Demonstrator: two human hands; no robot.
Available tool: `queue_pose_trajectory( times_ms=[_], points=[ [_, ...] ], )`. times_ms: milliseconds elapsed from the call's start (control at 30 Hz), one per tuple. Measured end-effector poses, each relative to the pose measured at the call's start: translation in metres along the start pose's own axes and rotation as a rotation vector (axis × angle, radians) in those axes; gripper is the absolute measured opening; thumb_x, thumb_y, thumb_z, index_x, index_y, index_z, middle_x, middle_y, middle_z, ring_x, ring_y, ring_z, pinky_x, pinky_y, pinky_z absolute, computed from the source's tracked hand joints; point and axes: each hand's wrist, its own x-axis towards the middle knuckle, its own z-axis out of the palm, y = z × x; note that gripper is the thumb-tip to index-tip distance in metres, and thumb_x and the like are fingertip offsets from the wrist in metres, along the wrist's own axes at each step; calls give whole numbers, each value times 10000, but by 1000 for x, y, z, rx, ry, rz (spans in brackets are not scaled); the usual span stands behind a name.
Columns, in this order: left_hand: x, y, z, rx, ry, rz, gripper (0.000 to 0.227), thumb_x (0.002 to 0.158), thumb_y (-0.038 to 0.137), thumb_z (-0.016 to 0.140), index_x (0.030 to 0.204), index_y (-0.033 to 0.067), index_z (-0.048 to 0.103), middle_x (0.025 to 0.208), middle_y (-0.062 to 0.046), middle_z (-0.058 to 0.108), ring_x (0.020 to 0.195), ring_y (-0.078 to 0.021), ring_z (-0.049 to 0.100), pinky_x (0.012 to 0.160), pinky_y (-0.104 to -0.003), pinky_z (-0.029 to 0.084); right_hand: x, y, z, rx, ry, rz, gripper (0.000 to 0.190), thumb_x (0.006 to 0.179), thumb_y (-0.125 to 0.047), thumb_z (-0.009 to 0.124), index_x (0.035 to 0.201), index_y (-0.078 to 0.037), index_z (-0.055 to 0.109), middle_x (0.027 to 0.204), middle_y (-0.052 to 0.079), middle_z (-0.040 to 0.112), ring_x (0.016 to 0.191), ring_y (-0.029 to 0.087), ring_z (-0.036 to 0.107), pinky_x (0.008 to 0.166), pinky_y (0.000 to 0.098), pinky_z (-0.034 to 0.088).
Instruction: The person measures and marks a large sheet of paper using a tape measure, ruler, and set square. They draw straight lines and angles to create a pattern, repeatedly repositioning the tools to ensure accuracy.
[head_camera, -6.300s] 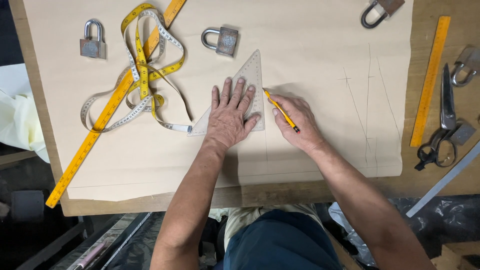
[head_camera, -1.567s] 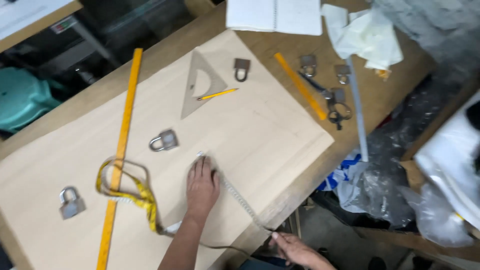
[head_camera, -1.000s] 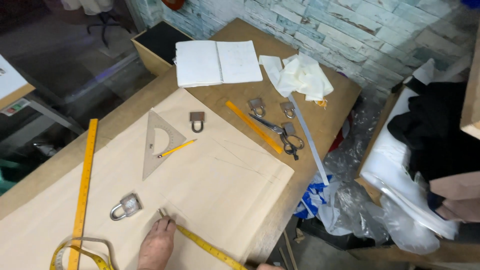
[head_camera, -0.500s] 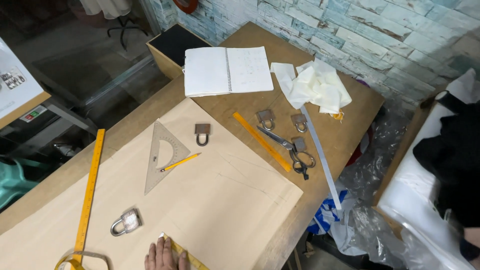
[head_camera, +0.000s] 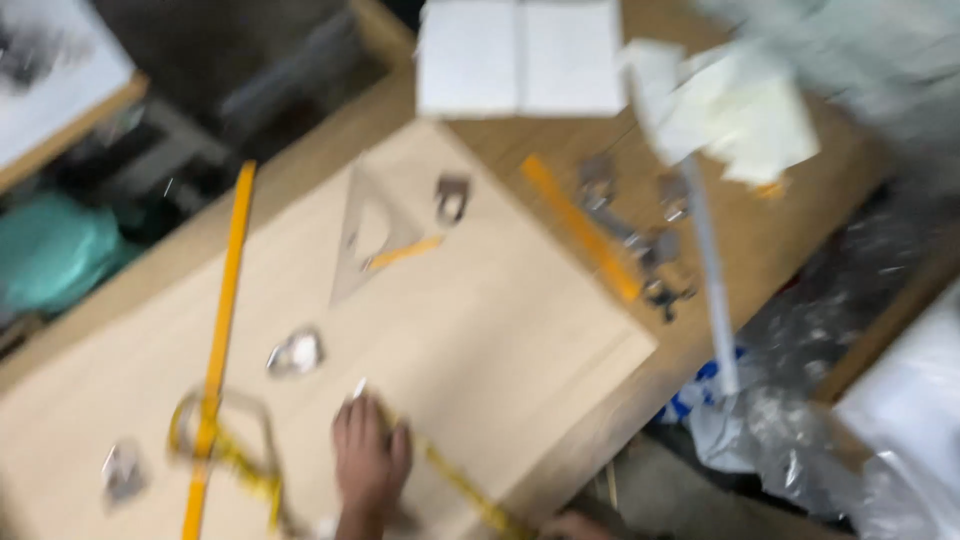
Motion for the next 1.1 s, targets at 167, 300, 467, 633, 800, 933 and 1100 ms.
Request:
queue_pose_trajectory(
  times_ms=[167, 300, 467, 633, 800, 933, 1100],
  points=[
    [3, 2, -32, -67, -104, -38, 578, 969, 308, 569, 1382, -95, 534, 1375, -279, 587, 1314, -494, 500, 1173, -587, 355, -40, -110, 28, -76, -214, 63, 208, 933, -384, 730, 864, -200, 796, 848, -96, 691, 866, 21, 601, 790, 214, 497],
    [1, -8, -35, -75, -249, -82, 624, 933, 354, 547, 1462, 26, 506, 1512, -200, 510, 1399, -446, 433, 1214, -561, 277, -80, -186, 52, -173, -43, 71, 290, 984, -353, 662, 766, -161, 665, 721, -31, 613, 748, 72, 574, 706, 252, 456],
    [12, -22, -20, -60, -303, 57, 668, 965, 429, 562, 1504, 41, 496, 1555, -174, 486, 1416, -459, 436, 1215, -558, 295, -93, -208, 78, -170, 82, 136, 298, 992, -347, 610, 780, -159, 703, 715, -21, 666, 737, 79, 584, 729, 261, 466],
    [23, -20, -10, 22, -315, 51, 746, 928, 482, 682, 1509, 54, 491, 1567, -176, 447, 1421, -445, 419, 1212, -571, 274, -88, -203, 80, -88, 207, 309, 347, 1008, -394, 633, 893, -113, 800, 719, 69, 743, 731, 202, 675, 733, 350, 548],
    [14, -28, 3, 32, -354, 78, 807, 928, 569, 629, 1542, 73, 460, 1616, -145, 391, 1470, -429, 350, 1226, -565, 214, -99, -229, 86, 31, 242, 329, 338, 991, -357, 654, 795, -108, 771, 634, 23, 688, 637, 145, 622, 630, 290, 503],
    [19, -26, -2, 38, -384, 64, 813, 959, 598, 587, 1556, 65, 443, 1637, -140, 363, 1485, -422, 325, 1236, -555, 185, -96, -229, 82, 106, 232, 292, 369, 1003, -298, 648, 728, -61, 716, 600, 80, 667, 582, 160, 585, 545, 273, 462],
    [21, -28, -2, 46, -404, 83, 801, 973, 585, 585, 1563, 65, 429, 1632, -148, 363, 1484, -422, 317, 1237, -551, 182, -98, -239, 78, 168, 235, 299, 367, 1002, -291, 650, 729, -56, 714, 634, 83, 686, 600, 154, 584, 552, 270, 463]
  ],
)
